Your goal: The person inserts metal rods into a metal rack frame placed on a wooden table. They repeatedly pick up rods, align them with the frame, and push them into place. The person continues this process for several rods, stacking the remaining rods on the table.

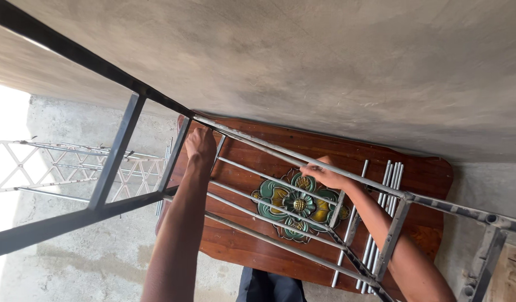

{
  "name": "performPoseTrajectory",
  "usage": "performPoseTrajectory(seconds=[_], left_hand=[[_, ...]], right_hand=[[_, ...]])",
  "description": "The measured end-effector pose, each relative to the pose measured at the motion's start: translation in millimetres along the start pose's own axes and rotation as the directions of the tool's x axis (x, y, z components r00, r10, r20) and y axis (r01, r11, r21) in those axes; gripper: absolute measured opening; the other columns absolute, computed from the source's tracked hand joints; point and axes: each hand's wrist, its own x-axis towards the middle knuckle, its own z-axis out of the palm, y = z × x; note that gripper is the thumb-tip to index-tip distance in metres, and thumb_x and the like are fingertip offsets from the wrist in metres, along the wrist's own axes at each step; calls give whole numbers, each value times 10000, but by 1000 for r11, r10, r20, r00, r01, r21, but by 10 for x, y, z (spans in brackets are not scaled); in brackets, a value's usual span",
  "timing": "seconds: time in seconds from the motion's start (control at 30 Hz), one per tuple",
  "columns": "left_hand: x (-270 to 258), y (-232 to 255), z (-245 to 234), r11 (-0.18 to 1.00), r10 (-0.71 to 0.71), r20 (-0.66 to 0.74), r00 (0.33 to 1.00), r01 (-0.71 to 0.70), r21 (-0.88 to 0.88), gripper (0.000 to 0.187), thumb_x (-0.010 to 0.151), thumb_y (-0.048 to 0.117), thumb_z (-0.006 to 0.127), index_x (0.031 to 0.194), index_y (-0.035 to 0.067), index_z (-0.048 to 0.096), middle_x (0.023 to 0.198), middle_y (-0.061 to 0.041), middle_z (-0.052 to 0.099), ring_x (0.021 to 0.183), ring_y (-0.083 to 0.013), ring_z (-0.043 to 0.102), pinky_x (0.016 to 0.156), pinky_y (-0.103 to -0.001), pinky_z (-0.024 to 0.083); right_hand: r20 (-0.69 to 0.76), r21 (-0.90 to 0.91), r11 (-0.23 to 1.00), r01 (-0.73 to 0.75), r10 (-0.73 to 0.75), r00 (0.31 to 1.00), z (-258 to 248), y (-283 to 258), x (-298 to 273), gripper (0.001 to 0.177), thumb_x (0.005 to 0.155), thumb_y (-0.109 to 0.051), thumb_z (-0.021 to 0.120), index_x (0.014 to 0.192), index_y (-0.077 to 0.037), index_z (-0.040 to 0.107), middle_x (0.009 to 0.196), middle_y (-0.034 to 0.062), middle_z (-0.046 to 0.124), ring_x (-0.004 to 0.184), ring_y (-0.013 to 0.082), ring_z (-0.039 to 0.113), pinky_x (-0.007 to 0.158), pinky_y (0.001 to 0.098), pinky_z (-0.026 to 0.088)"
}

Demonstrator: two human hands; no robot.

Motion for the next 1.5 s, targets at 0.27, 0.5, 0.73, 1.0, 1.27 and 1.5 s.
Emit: performPoseTrajectory(seconds=[0.27,0.5,0.73,1.0,1.27,1.5], left_hand=[[47,-16,76,1000,18,-36,999,-18,11,123,935,50,646,989,9,748,1023,-215,733,846,-292,758,658,-365,638],[0,-5,54,1000,26,-58,998,-26,-4,133,954,56,634,985,24,759,1026,-209,746,900,-308,755,721,-393,630],[2,-10,47,998,53,-124,991,-55,-18,156,921,68,623,975,40,767,1023,-210,737,938,-342,742,760,-420,615],[7,-20,19,999,32,-53,998,-33,-19,150,948,65,624,964,27,768,1017,-218,746,938,-336,752,752,-414,623],[5,17,32,999,43,-75,996,-42,9,118,925,45,645,949,23,759,999,-205,746,884,-317,756,719,-396,628],[-12,12,17,1000,16,-47,999,-16,6,138,962,60,636,939,27,768,990,-181,759,892,-286,758,728,-379,629]], right_hand=[[-314,-659,732,176,-480,819,427,83,-126,345,1078,-339,530,1160,-61,717,609,74,647,366,114,505,257,284,337],[-264,-388,919,73,-187,946,308,-182,-170,496,1050,-465,497,1234,-51,697,982,203,769,762,265,750,605,385,603],[-11,-77,997,-29,28,1000,155,-173,-68,484,1048,-486,510,1065,-78,769,746,26,562,688,156,530,622,343,457],[176,203,949,-242,208,962,-44,-284,-23,386,1033,-428,568,1028,-86,746,583,-68,425,460,52,326,401,231,229],[-356,-508,811,289,-503,787,368,4,-109,362,1070,-369,568,1156,-38,685,631,37,647,438,90,523,336,250,364],[-242,-320,932,170,-254,937,191,-131,-98,434,1008,-434,549,1039,-46,741,514,-8,590,317,90,424,293,298,280]])
